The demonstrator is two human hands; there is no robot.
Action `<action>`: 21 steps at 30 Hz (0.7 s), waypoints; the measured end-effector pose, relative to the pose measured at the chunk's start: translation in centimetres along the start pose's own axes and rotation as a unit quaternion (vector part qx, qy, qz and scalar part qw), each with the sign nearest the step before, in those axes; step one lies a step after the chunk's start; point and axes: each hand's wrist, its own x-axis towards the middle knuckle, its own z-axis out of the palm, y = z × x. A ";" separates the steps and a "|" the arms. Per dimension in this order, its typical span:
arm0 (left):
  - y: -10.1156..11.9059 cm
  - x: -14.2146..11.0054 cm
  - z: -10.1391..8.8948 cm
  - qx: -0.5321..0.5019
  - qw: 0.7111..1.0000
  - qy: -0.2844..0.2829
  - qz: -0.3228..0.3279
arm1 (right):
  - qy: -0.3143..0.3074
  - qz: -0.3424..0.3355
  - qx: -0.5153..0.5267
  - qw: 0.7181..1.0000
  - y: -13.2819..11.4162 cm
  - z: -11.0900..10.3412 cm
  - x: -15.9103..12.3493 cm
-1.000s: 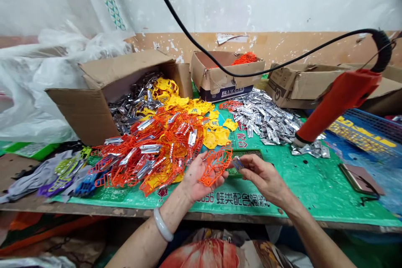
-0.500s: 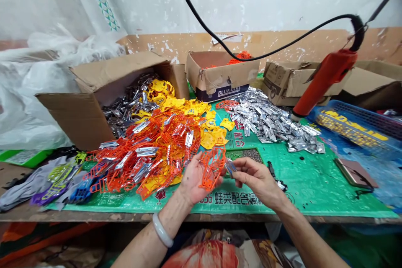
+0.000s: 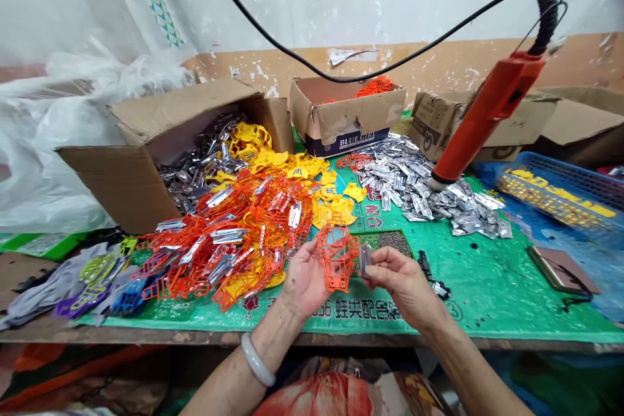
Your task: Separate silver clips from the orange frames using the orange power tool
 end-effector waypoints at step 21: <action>-2.3 -0.5 0.6 0.241 0.961 0.048 0.131 | 0.049 -0.080 -0.060 0.994 -1.6 0.4 -1.7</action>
